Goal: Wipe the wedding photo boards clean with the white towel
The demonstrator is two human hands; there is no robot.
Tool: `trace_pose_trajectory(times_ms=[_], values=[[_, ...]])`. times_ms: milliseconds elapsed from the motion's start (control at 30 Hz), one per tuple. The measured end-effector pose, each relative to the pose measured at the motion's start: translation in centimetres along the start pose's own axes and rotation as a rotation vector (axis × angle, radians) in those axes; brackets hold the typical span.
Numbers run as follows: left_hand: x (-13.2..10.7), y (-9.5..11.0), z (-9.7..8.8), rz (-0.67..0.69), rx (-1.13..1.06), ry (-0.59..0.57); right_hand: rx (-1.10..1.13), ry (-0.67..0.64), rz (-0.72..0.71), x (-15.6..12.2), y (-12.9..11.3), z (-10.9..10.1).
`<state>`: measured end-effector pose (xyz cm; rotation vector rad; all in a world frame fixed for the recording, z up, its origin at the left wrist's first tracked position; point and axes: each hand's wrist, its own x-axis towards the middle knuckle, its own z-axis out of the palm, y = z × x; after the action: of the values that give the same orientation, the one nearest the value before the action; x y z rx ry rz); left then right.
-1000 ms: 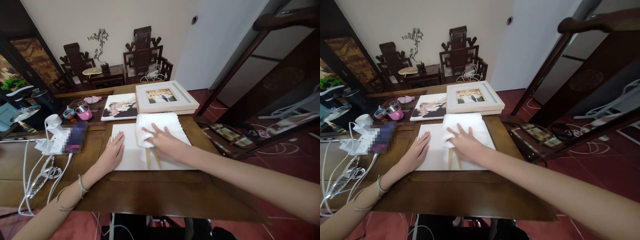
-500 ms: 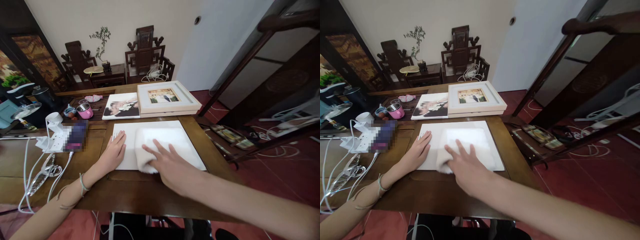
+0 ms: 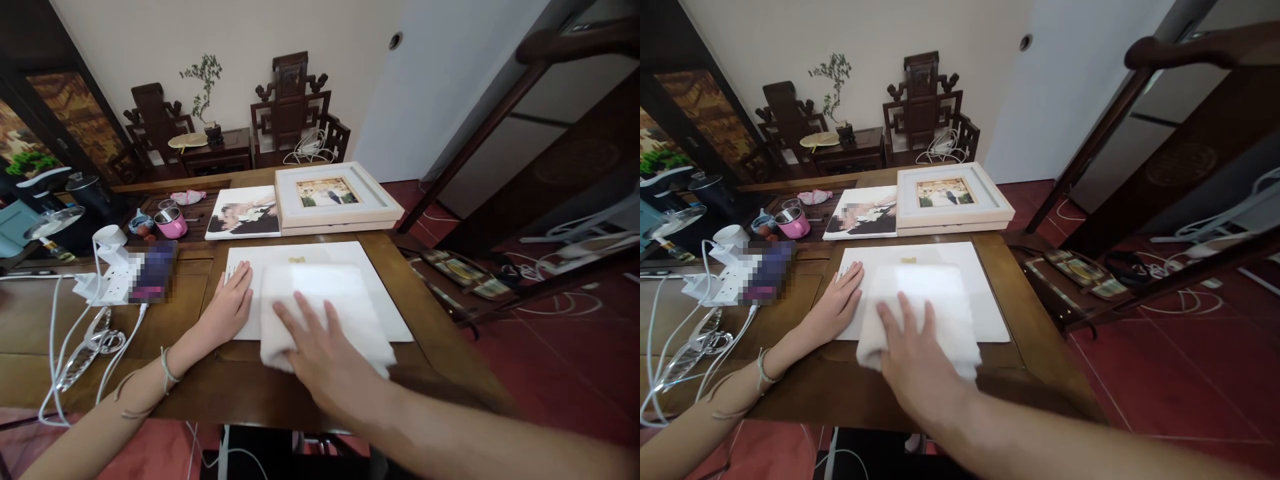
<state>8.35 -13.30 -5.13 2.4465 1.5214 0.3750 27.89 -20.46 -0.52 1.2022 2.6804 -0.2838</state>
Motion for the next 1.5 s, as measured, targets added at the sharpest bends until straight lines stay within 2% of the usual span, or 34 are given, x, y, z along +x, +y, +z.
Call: trace_pose_trajectory(times_ms=[100,167,267,400,467,567,667,767,833,933,1033,1133,1233,1333,1433,1500], values=[[0.0,0.0,0.0,0.000,0.010,0.005,0.028,-0.078,-0.032,-1.3,-1.0,-0.1],[0.0,0.0,0.0,0.000,0.010,0.007,-0.014,-0.107,-0.027,-0.6,-0.5,-0.5],[0.0,-0.1,0.1,0.006,0.006,0.012,-0.088,-0.107,-0.002,2.3,1.3,-1.5],[0.0,-0.2,0.1,0.017,-0.013,0.029,-0.118,-0.023,0.067,6.8,4.1,-2.5],[0.0,-0.2,0.1,0.012,-0.014,0.029,-0.117,-0.002,0.068,7.9,4.9,-2.5],[0.0,-0.1,0.1,0.004,0.004,0.015,-0.121,0.046,0.019,7.0,4.8,-1.8],[0.0,-0.1,0.0,0.011,0.020,0.004,-0.057,0.085,-0.059,3.6,2.9,-0.7],[-0.1,-0.2,0.1,0.024,0.028,0.006,0.068,0.020,-0.116,0.1,0.5,0.1],[-0.2,-0.2,0.1,0.030,0.033,0.012,0.122,-0.035,-0.129,-1.2,-0.4,0.0],[-0.2,-0.3,0.2,0.034,0.021,0.024,0.132,-0.079,-0.081,-0.8,-0.2,-1.0],[0.0,-0.5,0.2,0.014,-0.051,0.059,0.066,-0.062,0.027,1.9,1.3,-2.1],[0.2,-0.5,-0.1,-0.034,-0.206,0.143,0.004,0.055,0.129,5.4,2.3,-2.2],[0.3,-0.4,-0.6,-0.070,-0.361,0.274,-0.029,0.233,0.157,7.5,1.8,-1.5],[0.3,0.0,-1.0,-0.094,-0.443,0.381,-0.049,0.252,0.032,7.0,0.3,-1.1],[0.1,0.3,-1.3,-0.101,-0.463,0.407,-0.032,0.109,-0.130,4.4,-1.3,-1.3],[0.1,0.3,-1.3,-0.082,-0.445,0.388,0.012,-0.004,-0.181,2.4,-1.9,-1.7]])
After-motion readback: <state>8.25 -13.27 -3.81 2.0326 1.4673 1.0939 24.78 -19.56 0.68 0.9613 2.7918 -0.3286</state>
